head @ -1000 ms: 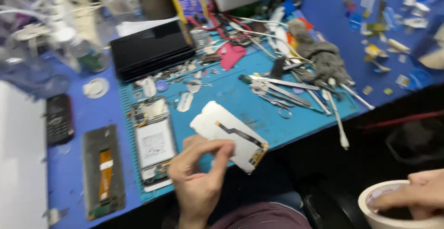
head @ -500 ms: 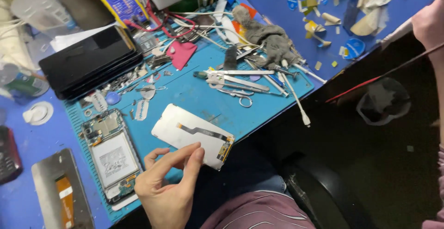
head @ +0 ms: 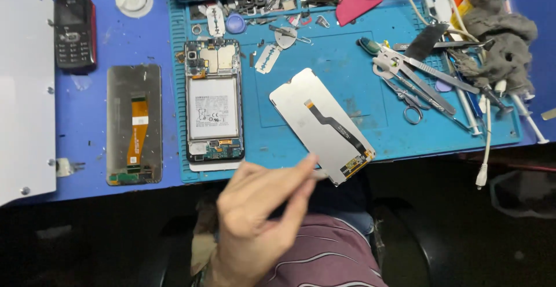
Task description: The person cuts a gray adhesive sheet along pre-marked lines with a scalpel, trims the cut piece, and applies tape to it. They then align the sheet on the back cover of a disassembled phone and press the cover in a white pressing machine, holding it down as the machine operates.
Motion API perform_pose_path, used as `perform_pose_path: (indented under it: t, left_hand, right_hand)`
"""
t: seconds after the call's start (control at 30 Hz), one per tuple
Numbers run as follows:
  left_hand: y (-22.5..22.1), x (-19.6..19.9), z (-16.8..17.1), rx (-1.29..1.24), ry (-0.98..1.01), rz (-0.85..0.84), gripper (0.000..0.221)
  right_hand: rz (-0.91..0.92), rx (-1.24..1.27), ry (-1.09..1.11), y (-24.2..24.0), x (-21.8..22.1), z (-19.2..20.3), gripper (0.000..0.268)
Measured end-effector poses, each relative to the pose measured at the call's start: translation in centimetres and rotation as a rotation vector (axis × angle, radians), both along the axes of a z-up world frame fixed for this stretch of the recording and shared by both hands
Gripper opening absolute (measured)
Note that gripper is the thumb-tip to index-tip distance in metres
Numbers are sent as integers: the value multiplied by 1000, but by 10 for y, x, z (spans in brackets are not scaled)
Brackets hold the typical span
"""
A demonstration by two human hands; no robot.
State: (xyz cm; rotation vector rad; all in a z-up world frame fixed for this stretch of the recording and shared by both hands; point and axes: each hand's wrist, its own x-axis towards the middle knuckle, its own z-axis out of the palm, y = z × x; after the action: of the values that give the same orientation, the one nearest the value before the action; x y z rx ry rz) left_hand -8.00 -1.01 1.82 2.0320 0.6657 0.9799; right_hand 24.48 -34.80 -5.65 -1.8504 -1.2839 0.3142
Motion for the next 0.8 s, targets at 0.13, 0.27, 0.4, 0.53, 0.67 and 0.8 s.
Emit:
perform_pose_path:
  t: [0.13,0.27,0.4,0.53,0.67,0.8]
  left_hand:
    - [-23,18,-12,27,-76,-299,34]
    - [-27,15,-13,14,-64,-316,37]
    - [-25,9,-16,42,-84,-227,35]
    - [-20,10,-10,-17,-52,-226,45]
    - [8,13,4,-318,-105,-266,70]
    - [32,20,-10,64,77,6,60]
  right_hand:
    - [-35,137,-39,141,-128,66,41]
    - [35,91,-11,180,-138,77,37]
    - [116,79,133,195,-137,84,28]
    - [45,54,110,198,-143,96,29]
    - [20,9,83,173,-128,91,26]
    - [-267,-57,133,175,-117,92,26]
